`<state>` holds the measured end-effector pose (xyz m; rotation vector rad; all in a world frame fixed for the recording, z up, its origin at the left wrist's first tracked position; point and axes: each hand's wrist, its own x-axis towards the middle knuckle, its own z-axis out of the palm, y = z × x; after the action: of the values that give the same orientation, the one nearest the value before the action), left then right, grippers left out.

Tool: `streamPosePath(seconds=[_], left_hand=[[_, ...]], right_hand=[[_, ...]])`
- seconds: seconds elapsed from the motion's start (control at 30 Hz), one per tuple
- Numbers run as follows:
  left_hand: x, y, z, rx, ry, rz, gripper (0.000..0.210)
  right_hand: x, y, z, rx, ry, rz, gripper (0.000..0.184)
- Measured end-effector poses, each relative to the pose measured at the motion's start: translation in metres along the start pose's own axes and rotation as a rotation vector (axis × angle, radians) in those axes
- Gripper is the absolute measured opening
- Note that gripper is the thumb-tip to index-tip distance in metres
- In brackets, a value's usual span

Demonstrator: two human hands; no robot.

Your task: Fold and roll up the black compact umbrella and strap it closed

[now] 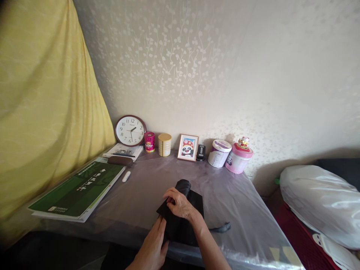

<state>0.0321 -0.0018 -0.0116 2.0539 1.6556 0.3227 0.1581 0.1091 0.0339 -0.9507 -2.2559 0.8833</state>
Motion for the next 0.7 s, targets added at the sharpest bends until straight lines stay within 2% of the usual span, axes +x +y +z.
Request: streamPosePath(seconds=[0.1, 0.13, 0.2, 0.3, 0.37, 0.5, 0.7], left_hand=[[-0.003, -0.013, 0.011, 0.05, 0.032, 0.025, 0.061], [-0.004, -0.017, 0.015, 0.055, 0.091, 0.056, 0.059], [-0.005, -0.024, 0.021, 0.072, 0.284, 0.098, 0.052], [-0.003, -0.024, 0.022, 0.087, 0.416, 0.212, 0.05], [0.003, -0.018, 0.022, 0.08, 0.393, 0.242, 0.06], [0.014, -0.011, 0.027, 0.043, 0.232, 0.168, 0.084], [0.018, -0.01, 0.025, -0.012, 0.061, 0.099, 0.084]], right_hand=[[0.0, 0.001, 0.011, -0.04, 0.002, -0.027, 0.038], [0.0, 0.002, 0.014, -0.06, 0.008, -0.034, 0.038], [0.001, 0.003, 0.017, -0.094, 0.022, -0.049, 0.036], [0.002, 0.004, 0.018, -0.115, 0.046, -0.073, 0.029], [0.002, 0.005, 0.017, -0.113, 0.056, -0.079, 0.026], [0.0, 0.004, 0.017, -0.11, 0.071, -0.112, 0.023], [-0.009, 0.011, 0.014, -0.296, 0.08, -0.178, 0.021]])
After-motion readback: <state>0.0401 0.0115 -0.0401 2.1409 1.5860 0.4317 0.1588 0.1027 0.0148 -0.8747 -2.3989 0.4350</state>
